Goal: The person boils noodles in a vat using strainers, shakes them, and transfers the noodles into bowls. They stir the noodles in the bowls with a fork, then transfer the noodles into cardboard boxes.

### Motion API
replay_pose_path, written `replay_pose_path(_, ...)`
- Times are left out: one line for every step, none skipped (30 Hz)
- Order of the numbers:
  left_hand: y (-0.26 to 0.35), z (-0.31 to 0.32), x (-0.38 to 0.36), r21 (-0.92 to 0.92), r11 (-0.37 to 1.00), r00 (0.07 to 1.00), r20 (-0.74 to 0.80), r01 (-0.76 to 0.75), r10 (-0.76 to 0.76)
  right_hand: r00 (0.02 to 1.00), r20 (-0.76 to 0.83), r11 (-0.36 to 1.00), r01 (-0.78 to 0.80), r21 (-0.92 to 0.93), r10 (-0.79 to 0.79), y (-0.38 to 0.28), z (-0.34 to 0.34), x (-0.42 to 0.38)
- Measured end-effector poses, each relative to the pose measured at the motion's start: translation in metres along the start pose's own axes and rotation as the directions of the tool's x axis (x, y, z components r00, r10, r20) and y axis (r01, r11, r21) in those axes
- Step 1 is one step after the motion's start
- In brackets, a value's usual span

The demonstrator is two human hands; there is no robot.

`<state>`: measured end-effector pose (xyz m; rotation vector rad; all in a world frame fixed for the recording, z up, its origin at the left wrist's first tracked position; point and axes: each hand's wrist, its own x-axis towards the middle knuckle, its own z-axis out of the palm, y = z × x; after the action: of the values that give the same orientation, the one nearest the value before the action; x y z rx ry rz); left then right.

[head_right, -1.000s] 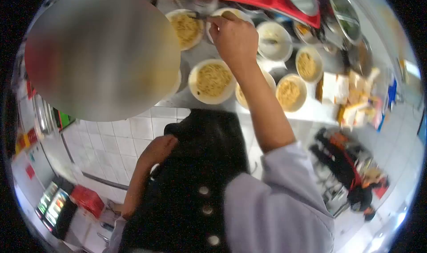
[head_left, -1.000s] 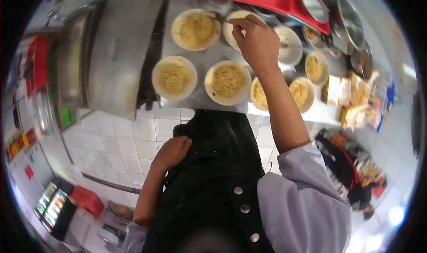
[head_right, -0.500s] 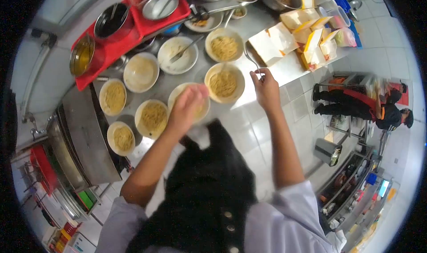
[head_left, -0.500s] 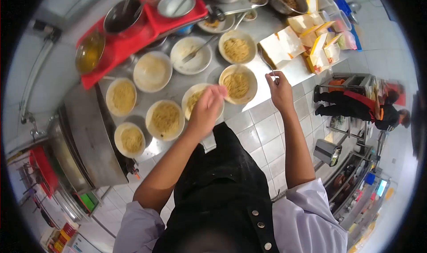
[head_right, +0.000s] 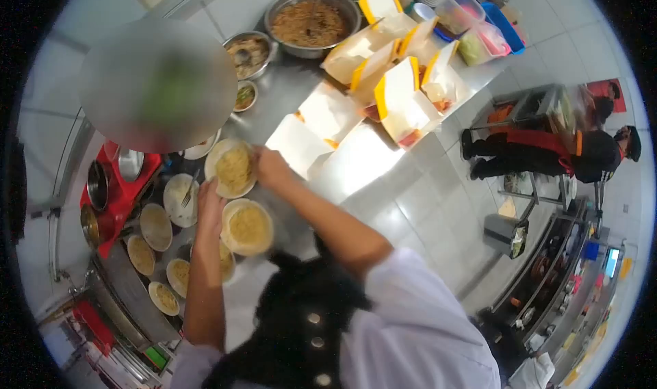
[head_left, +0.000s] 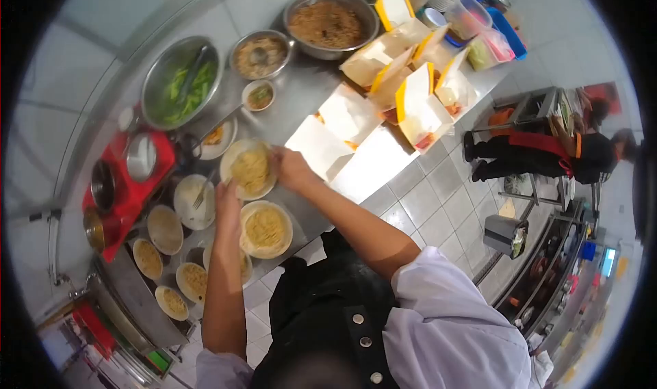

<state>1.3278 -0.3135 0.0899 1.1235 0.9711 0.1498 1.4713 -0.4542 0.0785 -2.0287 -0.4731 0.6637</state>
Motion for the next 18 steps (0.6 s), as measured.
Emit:
replay_pose_path(0.004,0.009,-0.005,0.01,1.0,1.0,0.008,0.005,-0.005,1.0,-0.008,1.0,-0.009,0.006,0.009,-0.002,-0.005,0.001)
replay_pose_path(0.01,0.015,-0.012,0.015,1.0,0.997,-0.073,0.011,-0.01,1.0,0.006,0.999,0.027,0.048,-0.027,-0.004,-0.009,0.001)
replay_pose_path(0.013,0.019,-0.016,0.016,1.0,0.987,-0.158,0.013,-0.01,0.997,0.022,0.994,0.067,0.088,-0.069,-0.007,-0.013,0.001)
replay_pose_path(0.015,0.021,-0.018,-0.042,0.999,0.995,-0.096,-0.016,0.012,0.999,0.022,0.996,0.044,0.08,-0.046,-0.015,-0.021,0.0)
replay_pose_path(0.016,0.023,-0.02,-0.036,0.999,0.995,-0.1,-0.014,0.01,0.999,0.025,0.995,0.041,0.086,-0.043,-0.023,-0.03,-0.003)
replay_pose_path(0.022,0.028,-0.028,-0.064,0.998,0.993,-0.116,0.0,-0.007,0.997,0.026,0.996,0.069,0.059,-0.07,-0.03,-0.041,-0.008)
replay_pose_path(0.029,0.034,-0.036,-0.094,0.996,0.991,-0.132,0.007,-0.02,0.994,0.028,0.994,0.102,0.031,-0.103,-0.038,-0.052,-0.011)
replay_pose_path(0.038,0.041,-0.047,-0.093,0.996,0.989,-0.147,-0.005,-0.009,0.992,0.037,0.992,0.116,0.04,-0.117,-0.046,-0.064,-0.016)
replay_pose_path(0.044,0.052,-0.057,-0.248,0.969,0.999,-0.04,-0.02,0.01,0.993,0.021,0.992,0.115,0.057,-0.116,-0.049,-0.077,-0.024)
replay_pose_path(0.046,0.061,-0.066,-0.393,0.919,0.997,0.061,-0.014,0.042,0.994,0.008,0.991,0.108,0.079,-0.109,-0.05,-0.089,-0.034)
replay_pose_path(0.046,0.07,-0.072,-0.387,0.922,0.998,0.051,-0.021,0.044,0.993,-0.006,0.99,0.117,0.084,-0.117,-0.048,-0.1,-0.043)
replay_pose_path(0.047,0.081,-0.076,-0.365,0.931,0.999,0.037,-0.006,0.022,0.991,-0.018,0.987,0.131,0.088,-0.13,-0.046,-0.112,-0.05)
replay_pose_path(0.046,0.091,-0.081,-0.344,0.939,1.0,0.018,0.012,-0.006,0.988,0.021,0.975,0.15,0.162,-0.155,-0.048,-0.131,-0.06)
replay_pose_path(0.045,0.102,-0.088,-0.342,0.94,1.0,0.002,0.005,-0.005,0.988,0.011,0.982,0.154,0.111,-0.156,-0.05,-0.149,-0.069)
replay_pose_path(0.046,0.116,-0.092,-0.195,0.981,1.0,-0.026,0.008,-0.013,0.989,-0.002,0.989,0.146,0.006,-0.146,-0.053,-0.169,-0.079)
replay_pose_path(0.046,0.131,-0.095,-0.045,0.999,0.999,-0.047,0.017,-0.019,0.985,-0.057,0.983,0.158,-0.089,-0.163,-0.057,-0.19,-0.092)
replay_pose_path(0.042,0.148,-0.096,-0.048,0.999,0.999,-0.04,0.013,-0.015,0.96,-0.152,0.962,0.209,-0.177,-0.237,-0.053,-0.21,-0.102)
replay_pose_path(0.034,0.165,-0.096,-0.061,0.998,1.0,0.004,0.004,-0.004,0.961,-0.213,0.952,0.109,-0.286,-0.174,-0.065,-0.234,-0.116)
